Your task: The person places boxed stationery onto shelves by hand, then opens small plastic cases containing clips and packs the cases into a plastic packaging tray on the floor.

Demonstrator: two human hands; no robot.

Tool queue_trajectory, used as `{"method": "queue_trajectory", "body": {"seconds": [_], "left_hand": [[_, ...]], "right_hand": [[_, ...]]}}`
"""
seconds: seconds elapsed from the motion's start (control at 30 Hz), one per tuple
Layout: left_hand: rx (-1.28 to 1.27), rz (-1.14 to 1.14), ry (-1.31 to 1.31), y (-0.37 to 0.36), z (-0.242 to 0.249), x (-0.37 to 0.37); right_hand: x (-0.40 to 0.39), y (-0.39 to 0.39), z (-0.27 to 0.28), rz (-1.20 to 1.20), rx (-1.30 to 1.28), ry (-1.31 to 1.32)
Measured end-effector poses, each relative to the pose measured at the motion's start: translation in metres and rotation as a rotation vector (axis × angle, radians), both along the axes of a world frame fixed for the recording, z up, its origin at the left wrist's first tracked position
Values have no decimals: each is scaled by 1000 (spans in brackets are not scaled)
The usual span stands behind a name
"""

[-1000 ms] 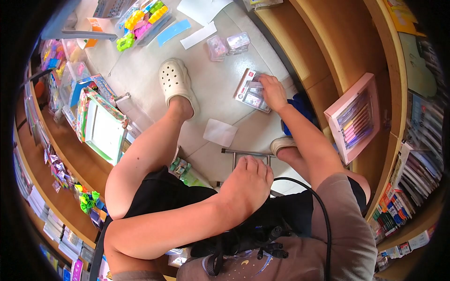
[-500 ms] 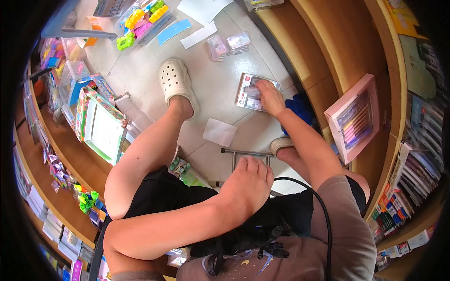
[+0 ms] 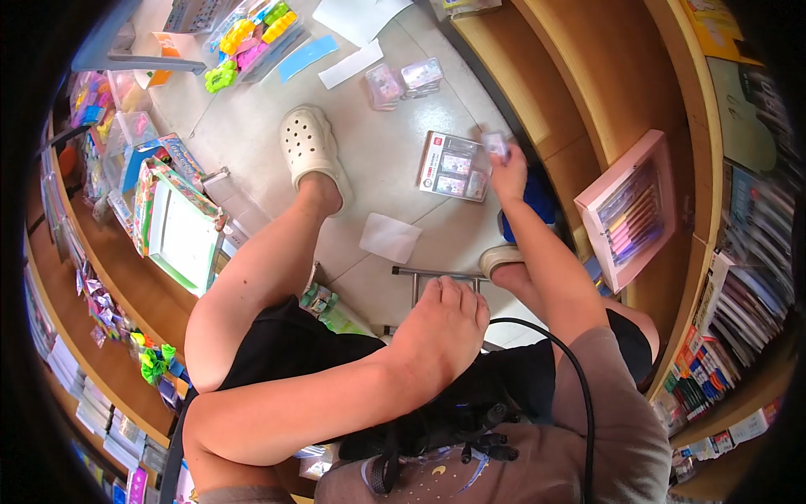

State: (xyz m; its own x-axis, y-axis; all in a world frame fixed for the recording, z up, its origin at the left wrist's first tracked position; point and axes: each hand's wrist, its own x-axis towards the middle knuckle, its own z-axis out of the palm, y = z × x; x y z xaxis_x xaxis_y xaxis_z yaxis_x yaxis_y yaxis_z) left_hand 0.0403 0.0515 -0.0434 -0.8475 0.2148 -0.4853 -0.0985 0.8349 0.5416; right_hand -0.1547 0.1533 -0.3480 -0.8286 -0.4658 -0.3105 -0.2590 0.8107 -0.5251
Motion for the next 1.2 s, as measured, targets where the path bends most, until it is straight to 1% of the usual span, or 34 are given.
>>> {"method": "queue_trajectory", "body": {"seconds": [0.07, 0.1, 0.2, 0.27, 0.3, 0.4, 0.5, 0.6, 0.7, 0.87, 0.9, 1.0, 1.1, 1.2], "left_hand": [[-3, -7, 8, 1, 0, 0], [-4, -8, 14, 2, 0, 0], [-8, -9, 22, 4, -1, 3], [-5, -6, 23, 4, -2, 3], [-9, -4, 23, 5, -3, 3], [-15, 7, 25, 6, -5, 4], [-14, 20, 20, 5, -6, 3], [-12, 15, 11, 3, -5, 3], [-6, 13, 3, 2, -5, 4], [2, 4, -9, 2, -4, 4], [1, 0, -9, 2, -3, 4], [2, -8, -11, 2, -2, 3], [9, -9, -10, 2, -2, 1], [5, -15, -3, 1, -2, 2]], "right_hand": [[-8, 22, -12, -154, 104, -114], [-2, 30, -14, -150, 64, -38], [4, 48, -48, -216, 112, -57], [4, 57, -95, -325, -5, -164], [3, 59, -108, -380, -64, -217], [8, 20, -57, -614, -105, -478], [1, 10, -49, -713, -73, -698], [4, 6, -50, -771, -77, -609], [9, 3, -48, -749, -130, -463], [10, 9, -59, -831, -216, -532], [9, 9, -55, -846, -245, -554], [2, 8, -42, -861, -189, -647], [-9, 7, -33, -945, -322, -791], [-19, -2, -33, -1038, -338, -790]]}}
